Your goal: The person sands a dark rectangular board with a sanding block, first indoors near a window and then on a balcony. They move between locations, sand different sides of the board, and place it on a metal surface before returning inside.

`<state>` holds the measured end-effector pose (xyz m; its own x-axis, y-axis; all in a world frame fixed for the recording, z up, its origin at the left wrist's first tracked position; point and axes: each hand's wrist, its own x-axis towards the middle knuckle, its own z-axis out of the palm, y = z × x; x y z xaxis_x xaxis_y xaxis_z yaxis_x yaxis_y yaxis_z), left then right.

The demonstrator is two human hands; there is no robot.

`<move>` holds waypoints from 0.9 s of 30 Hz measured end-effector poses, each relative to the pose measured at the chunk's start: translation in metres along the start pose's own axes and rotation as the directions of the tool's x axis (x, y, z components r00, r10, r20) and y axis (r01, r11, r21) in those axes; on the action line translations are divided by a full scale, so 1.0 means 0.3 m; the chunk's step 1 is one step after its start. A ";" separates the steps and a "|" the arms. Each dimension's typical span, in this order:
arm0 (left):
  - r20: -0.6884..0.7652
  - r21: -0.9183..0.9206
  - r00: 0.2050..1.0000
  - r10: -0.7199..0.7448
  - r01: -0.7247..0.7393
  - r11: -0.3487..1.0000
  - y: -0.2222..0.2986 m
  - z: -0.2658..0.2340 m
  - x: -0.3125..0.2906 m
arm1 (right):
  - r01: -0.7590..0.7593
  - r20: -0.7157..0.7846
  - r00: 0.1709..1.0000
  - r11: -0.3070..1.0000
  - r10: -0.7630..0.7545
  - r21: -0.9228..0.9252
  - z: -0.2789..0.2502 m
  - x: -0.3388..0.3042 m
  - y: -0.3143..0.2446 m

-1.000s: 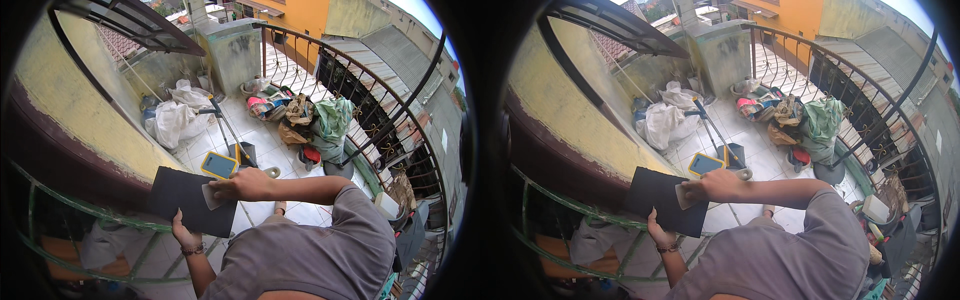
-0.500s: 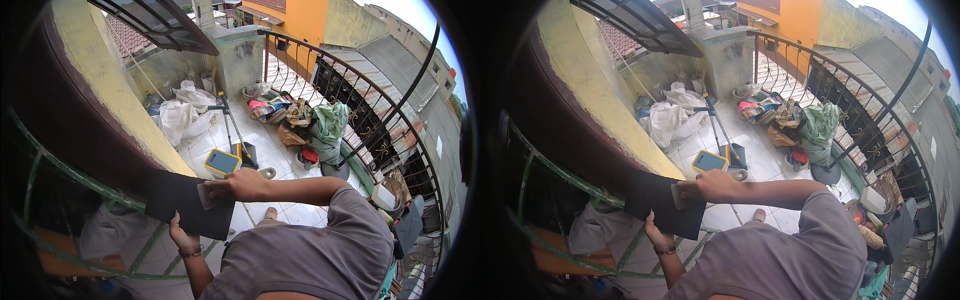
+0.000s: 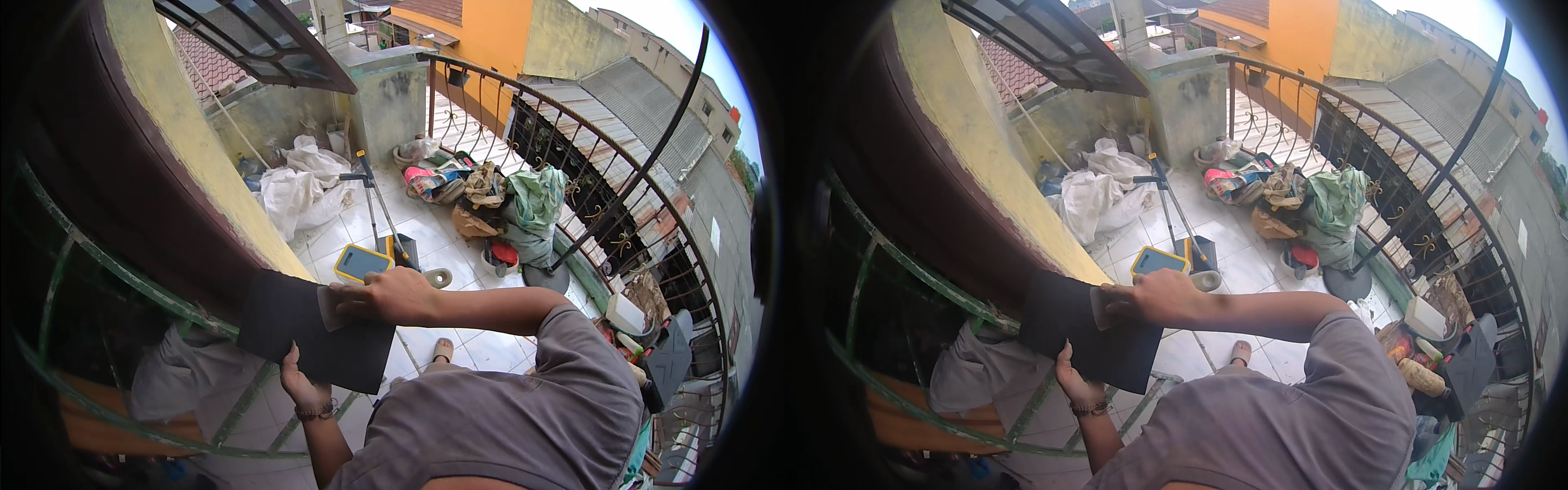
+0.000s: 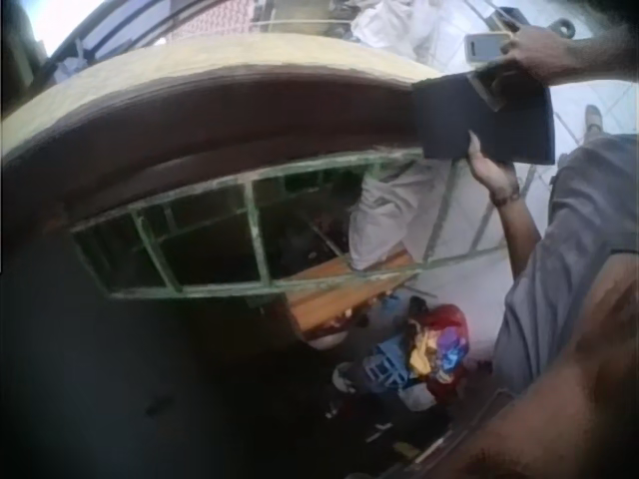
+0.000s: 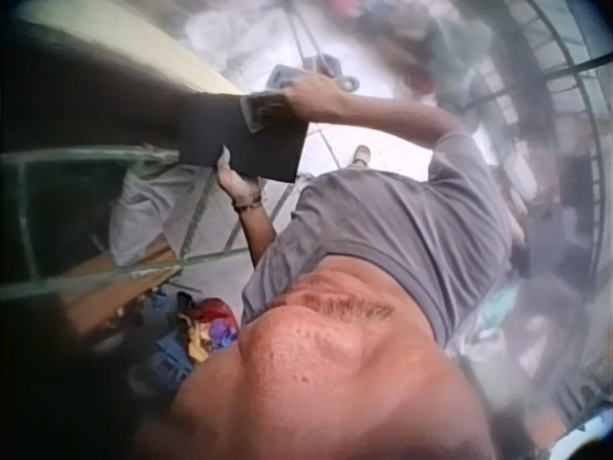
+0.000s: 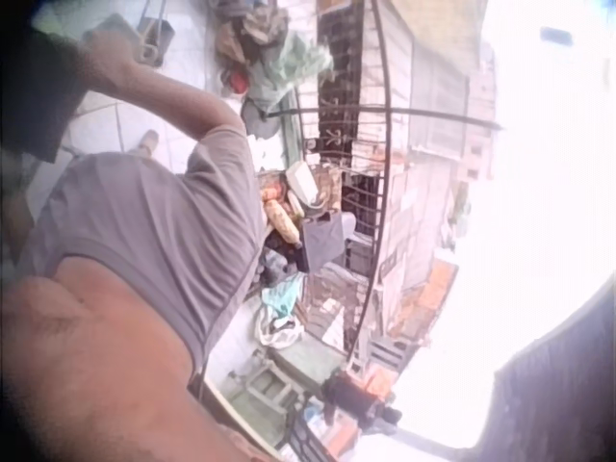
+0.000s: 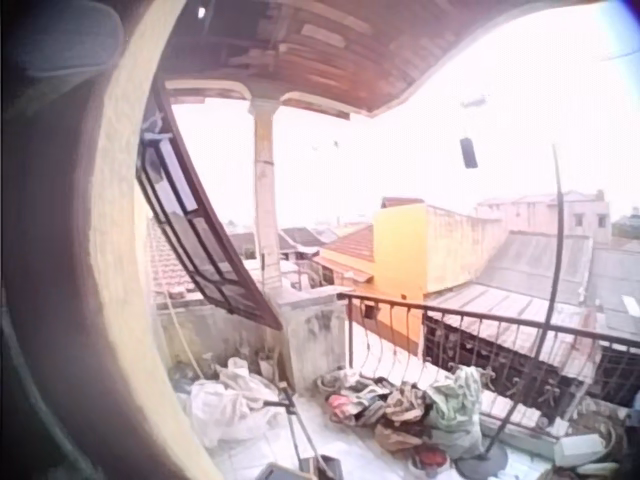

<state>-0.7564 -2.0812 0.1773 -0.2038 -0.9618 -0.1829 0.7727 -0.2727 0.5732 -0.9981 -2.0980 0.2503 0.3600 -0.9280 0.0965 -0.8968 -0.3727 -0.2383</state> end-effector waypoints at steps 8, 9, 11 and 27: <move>0.026 0.048 0.999 0.045 -0.046 0.998 -0.006 0.013 -0.037 | 0.013 0.037 0.999 1.000 -0.014 0.018 0.011 -0.076 -0.039; 0.008 0.053 0.998 0.057 -0.057 0.997 -0.005 0.017 -0.043 | 0.106 0.040 0.993 0.994 -0.107 0.020 0.030 -0.093 -0.047; -0.001 0.045 0.998 0.070 -0.070 0.997 0.004 0.005 -0.041 | -0.005 0.012 1.000 0.995 0.004 0.100 -0.002 -0.038 -0.035; 0.172 -0.099 0.965 0.199 -0.185 0.978 -0.004 0.044 -0.041 | -0.081 -0.129 0.975 0.832 0.179 0.548 0.138 -0.144 -0.106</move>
<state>-0.7626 -2.0693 0.1894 -0.1460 -0.9864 0.0753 0.8524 -0.0868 0.5156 -0.9746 -2.0461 0.2136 0.1573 -0.9718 0.1756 -0.6347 -0.2357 -0.7360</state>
